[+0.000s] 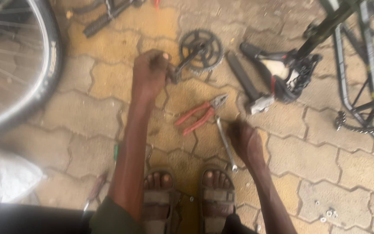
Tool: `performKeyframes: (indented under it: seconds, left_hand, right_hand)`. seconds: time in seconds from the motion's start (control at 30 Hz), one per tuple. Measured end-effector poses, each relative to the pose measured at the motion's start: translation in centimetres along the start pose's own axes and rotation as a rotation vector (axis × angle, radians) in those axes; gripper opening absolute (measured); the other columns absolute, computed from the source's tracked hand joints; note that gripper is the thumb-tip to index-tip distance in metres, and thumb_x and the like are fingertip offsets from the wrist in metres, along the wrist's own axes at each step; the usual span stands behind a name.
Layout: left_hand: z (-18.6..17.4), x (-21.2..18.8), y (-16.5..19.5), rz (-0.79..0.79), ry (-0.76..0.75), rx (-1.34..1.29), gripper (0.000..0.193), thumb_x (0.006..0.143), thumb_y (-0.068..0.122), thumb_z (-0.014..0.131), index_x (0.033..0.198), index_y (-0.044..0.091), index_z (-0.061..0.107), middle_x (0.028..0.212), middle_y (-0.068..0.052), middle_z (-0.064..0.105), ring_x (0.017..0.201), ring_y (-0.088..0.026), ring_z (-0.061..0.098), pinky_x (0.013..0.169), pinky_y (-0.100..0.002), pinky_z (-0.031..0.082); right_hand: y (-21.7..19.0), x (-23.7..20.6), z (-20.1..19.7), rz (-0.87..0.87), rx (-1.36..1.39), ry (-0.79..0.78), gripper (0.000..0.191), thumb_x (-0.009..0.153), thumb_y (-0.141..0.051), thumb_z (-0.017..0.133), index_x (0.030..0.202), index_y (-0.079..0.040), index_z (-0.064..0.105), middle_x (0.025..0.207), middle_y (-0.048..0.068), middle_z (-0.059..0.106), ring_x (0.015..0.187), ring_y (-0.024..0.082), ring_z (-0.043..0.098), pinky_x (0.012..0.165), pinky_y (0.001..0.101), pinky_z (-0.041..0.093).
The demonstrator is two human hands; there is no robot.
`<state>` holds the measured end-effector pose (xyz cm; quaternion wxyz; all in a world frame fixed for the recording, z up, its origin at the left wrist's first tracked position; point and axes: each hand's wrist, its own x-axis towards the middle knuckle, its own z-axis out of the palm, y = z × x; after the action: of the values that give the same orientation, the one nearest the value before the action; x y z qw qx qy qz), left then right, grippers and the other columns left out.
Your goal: The person sits on the ground beside an upside-down bicycle and uses a spanner to loosen the crank and bottom bracket. They remove the crank arm, work on small parts on the ground with pliers and a hammer, and then reattach and tighten components on the frame.
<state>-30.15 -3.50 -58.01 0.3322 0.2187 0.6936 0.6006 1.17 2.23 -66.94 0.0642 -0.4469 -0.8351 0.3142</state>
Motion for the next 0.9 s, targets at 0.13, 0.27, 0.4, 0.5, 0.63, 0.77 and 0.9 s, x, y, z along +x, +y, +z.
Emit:
performKeyframes:
  seconds: [0.13,0.27,0.4,0.5,0.63,0.77,0.9]
  left_hand:
    - [2.8,0.0,1.2,0.063,-0.042,0.007,0.020,0.105,0.016,0.058,0.103,-0.001,0.068,0.077,-0.007,0.069,0.062,-0.012,0.061,0.053,-0.028,0.049]
    - [3.6,0.8,0.1,0.030,0.077,0.047,0.015,0.100,0.014,0.060,0.108,0.006,0.070,0.081,-0.002,0.074,0.066,-0.010,0.064,0.055,-0.029,0.050]
    - [-0.9,2.4,-3.4,0.401,0.295,0.445,0.014,0.097,0.010,0.065,0.107,0.007,0.073,0.090,-0.008,0.077,0.078,-0.018,0.074,0.073,-0.036,0.058]
    - [-6.9,0.2,-7.5,0.336,0.398,0.995,0.023,0.097,0.024,0.073,0.107,0.004,0.069,0.100,-0.017,0.075,0.089,-0.037,0.070,0.078,-0.050,0.055]
    - [-14.4,-4.9,-11.1,-0.290,0.235,1.262,0.040,0.090,0.039,0.075,0.106,0.003,0.069,0.105,-0.024,0.071,0.098,-0.041,0.069,0.080,-0.053,0.055]
    - [-16.4,-9.7,-12.0,-0.611,0.034,1.228,0.057,0.080,0.054,0.080,0.100,0.001,0.070,0.109,-0.021,0.071,0.101,-0.038,0.070,0.087,-0.051,0.055]
    - [-14.2,-12.6,-13.5,-0.368,0.329,1.212,0.073,0.071,0.063,0.083,0.102,0.000,0.066,0.102,-0.024,0.071,0.095,-0.041,0.069,0.081,-0.053,0.054]
  right_hand:
    - [0.1,-1.1,-0.1,0.056,0.015,-0.085,0.021,0.091,-0.023,0.070,0.100,-0.005,0.069,0.084,0.014,0.077,0.067,0.024,0.075,0.057,0.0392,0.061]
    - [-0.2,-0.9,0.7,0.030,-0.045,-0.072,0.014,0.093,-0.017,0.067,0.099,-0.005,0.070,0.078,0.014,0.075,0.059,0.023,0.071,0.050,0.0390,0.057]
    - [1.3,1.0,1.3,0.088,0.009,0.000,0.018,0.096,-0.012,0.060,0.110,-0.006,0.070,0.071,0.014,0.072,0.049,0.024,0.066,0.040,0.0386,0.053]
    - [2.9,2.2,1.3,0.046,0.095,0.049,0.016,0.097,-0.015,0.062,0.106,-0.006,0.073,0.072,0.013,0.073,0.051,0.025,0.067,0.044,0.0402,0.054]
    - [3.4,2.7,1.4,-0.177,0.137,0.138,0.017,0.094,-0.016,0.070,0.102,-0.001,0.071,0.081,0.019,0.072,0.069,0.031,0.071,0.060,0.0450,0.055]
    - [2.3,2.9,1.4,-0.022,0.126,0.080,0.019,0.092,-0.018,0.070,0.104,-0.002,0.071,0.086,0.019,0.075,0.076,0.031,0.075,0.067,0.0448,0.057]
    - [1.8,3.4,1.4,-0.103,0.119,0.100,0.022,0.091,-0.018,0.070,0.104,-0.001,0.069,0.088,0.020,0.074,0.078,0.033,0.074,0.070,0.0451,0.057]
